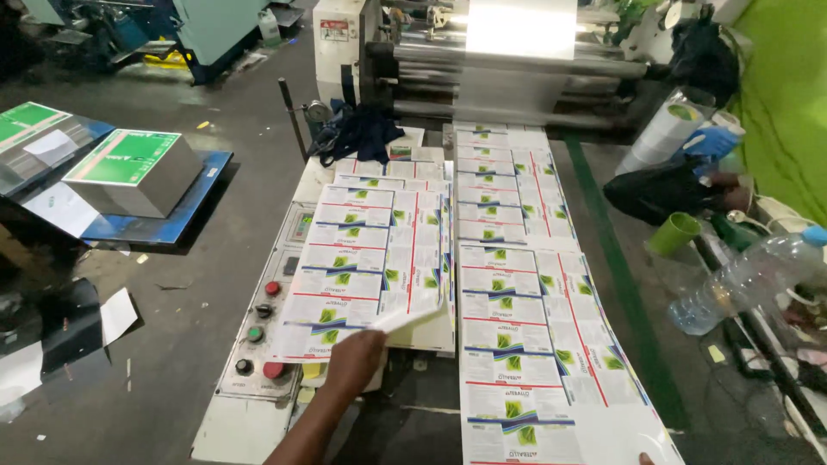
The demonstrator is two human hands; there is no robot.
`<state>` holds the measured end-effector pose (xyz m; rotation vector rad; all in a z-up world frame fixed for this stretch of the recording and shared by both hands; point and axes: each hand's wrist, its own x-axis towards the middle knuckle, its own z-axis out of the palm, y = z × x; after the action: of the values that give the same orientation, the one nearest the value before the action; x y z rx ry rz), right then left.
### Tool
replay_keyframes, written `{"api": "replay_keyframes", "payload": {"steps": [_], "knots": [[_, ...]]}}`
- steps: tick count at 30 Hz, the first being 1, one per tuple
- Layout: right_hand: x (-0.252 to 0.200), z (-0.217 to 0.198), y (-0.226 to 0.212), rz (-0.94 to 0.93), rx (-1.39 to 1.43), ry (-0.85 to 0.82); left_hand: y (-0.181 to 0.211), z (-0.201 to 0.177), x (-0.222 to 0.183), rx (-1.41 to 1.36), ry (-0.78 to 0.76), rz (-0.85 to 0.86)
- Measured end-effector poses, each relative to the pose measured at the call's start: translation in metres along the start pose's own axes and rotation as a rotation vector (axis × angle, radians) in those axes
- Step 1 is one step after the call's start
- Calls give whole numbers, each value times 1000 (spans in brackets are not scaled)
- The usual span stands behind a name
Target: Inspecting and sorting sheets of printed product labels on an industrial workbench.
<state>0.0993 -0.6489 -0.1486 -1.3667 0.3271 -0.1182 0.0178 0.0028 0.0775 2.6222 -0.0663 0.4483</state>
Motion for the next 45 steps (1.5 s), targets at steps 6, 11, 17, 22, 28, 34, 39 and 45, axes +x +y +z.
{"api": "replay_keyframes", "payload": {"steps": [6,11,17,22,28,34,39,45], "knots": [[-109,8,-27,183,-176,164,24,-31,7,-264,505,-96],[-122,44,-54,192,-161,164,36,-36,1,-354,573,-114],[-82,83,-66,135,-116,119,31,-33,-13,-366,540,-96],[-32,78,-44,150,-504,91,36,-27,-17,-417,511,-134],[-73,117,-84,270,-462,301,60,1,-27,-418,351,-100],[-105,200,-43,465,-453,-353,98,46,-42,-415,115,132],[-137,254,-24,483,-266,-711,104,95,-49,-338,-157,391],[-88,218,12,498,-99,-480,63,56,-4,-290,-118,471]]}}
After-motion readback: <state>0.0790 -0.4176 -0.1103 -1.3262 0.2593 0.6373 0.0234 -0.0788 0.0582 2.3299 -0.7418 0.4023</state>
